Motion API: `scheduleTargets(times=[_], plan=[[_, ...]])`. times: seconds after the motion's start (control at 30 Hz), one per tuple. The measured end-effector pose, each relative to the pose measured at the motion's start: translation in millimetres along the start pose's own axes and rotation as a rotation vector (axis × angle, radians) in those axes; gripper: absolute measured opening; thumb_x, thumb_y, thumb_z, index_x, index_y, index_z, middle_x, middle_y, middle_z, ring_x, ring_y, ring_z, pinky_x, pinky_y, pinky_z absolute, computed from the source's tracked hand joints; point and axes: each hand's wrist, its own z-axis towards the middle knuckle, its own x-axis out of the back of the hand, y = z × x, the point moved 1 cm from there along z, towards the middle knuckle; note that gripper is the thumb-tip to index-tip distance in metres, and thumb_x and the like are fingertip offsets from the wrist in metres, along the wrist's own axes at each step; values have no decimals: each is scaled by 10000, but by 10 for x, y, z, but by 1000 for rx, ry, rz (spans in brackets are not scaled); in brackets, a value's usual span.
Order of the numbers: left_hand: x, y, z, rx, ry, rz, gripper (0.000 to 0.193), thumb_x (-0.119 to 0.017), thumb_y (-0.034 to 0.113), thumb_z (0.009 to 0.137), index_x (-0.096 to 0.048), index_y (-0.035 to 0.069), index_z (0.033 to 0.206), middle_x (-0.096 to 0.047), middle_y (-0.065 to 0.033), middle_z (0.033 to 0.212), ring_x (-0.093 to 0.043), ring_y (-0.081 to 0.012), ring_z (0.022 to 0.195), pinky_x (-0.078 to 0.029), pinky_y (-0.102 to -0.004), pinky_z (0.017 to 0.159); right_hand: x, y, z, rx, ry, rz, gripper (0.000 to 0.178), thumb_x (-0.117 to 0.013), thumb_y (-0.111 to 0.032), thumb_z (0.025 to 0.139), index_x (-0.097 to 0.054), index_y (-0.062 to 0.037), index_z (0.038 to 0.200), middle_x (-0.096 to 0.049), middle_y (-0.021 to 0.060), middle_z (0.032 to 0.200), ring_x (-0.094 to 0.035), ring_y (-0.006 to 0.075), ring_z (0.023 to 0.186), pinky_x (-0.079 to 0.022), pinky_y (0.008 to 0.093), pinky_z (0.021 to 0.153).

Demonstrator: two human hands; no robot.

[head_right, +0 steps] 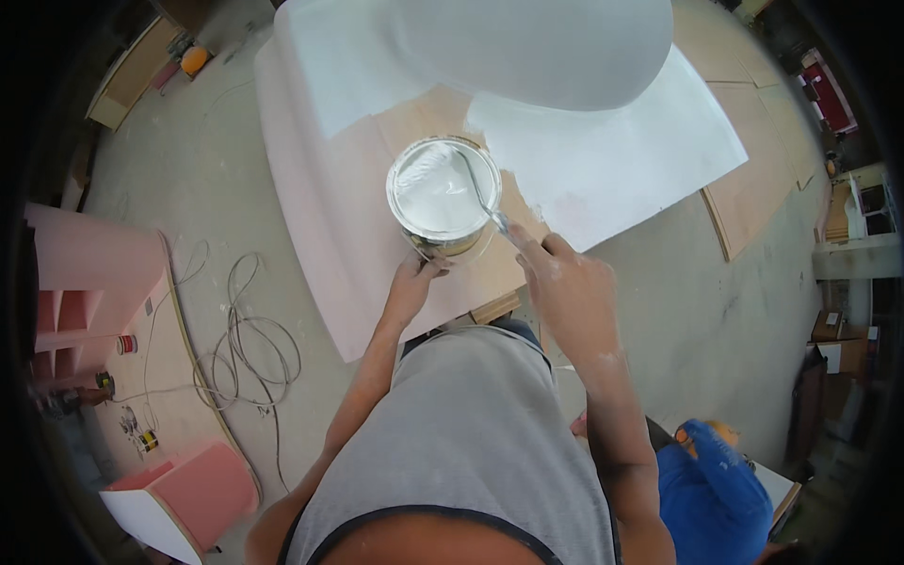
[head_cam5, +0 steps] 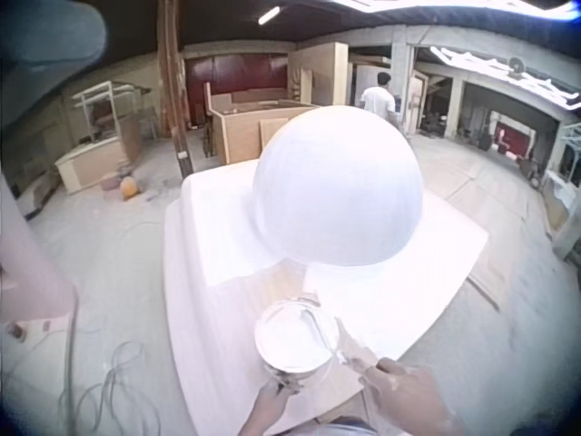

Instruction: Applying white paint or primer to a large wooden structure using a paint roller.

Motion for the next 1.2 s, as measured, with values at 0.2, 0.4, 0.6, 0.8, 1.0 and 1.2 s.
scheduleTargets(times=[0.2, 0.4, 0.6, 0.8, 1.0, 1.2], plan=[[-49, 138, -87, -12, 56, -175, 267, -555, 147, 1000, -597, -62, 1160, -679, -142, 1091, -668, -214, 1016, -530, -332, 912, -105, 42, 118, 10, -29, -66, 316, -647, -172, 931, -675, -183, 1246, -672, 70, 818, -654, 262, 638, -511, 379, 560], [-97, 184, -64, -32, 46, -209, 316, -531, 156, 1007, -567, -108, 1177, -662, -170, 1127, -669, -238, 1051, -535, -354, 953, -157, 35, 109, -19, 57, 42, 301, -648, -185, 933, -687, -193, 1231, -667, 55, 788, -651, 259, 625, -506, 379, 550], [-55, 104, -133, 29, 56, -136, 325, -548, 186, 1006, -595, -103, 1147, -674, -165, 1096, -675, -237, 1033, -531, -349, 958, -134, 86, 19, -67, 53, 68, 287, -655, -203, 930, -694, -203, 1215, -665, 53, 778, -647, 265, 628, -507, 381, 561], [-56, 144, -161, 43, 42, -125, 333, -549, 211, 1005, -608, -89, 1135, -682, -157, 1070, -680, -238, 1022, -528, -340, 946, -251, 87, 51, 5, 108, 49, 309, -664, -197, 920, -696, -215, 1227, -656, 48, 764, -644, 250, 633, -501, 371, 564], [-101, 222, -182, -15, 40, -235, 332, -557, 228, 1007, -617, -74, 1131, -692, -150, 1032, -687, -235, 991, -528, -341, 920, -136, -45, -17, -92, 111, 53, 293, -657, -201, 922, -703, -200, 1212, -662, 43, 774, -652, 255, 644, -509, 371, 569], [-28, 197, -191, 10, -19, -195, 327, -548, 234, 1011, -622, -67, 1114, -699, -153, 1028, -690, -226, 983, -528, -338, 909, -113, -6, -28, -79, 71, 30, 321, -657, -197, 922, -688, -203, 1241, -672, 49, 813, -667, 249, 670, -516, 376, 576]])
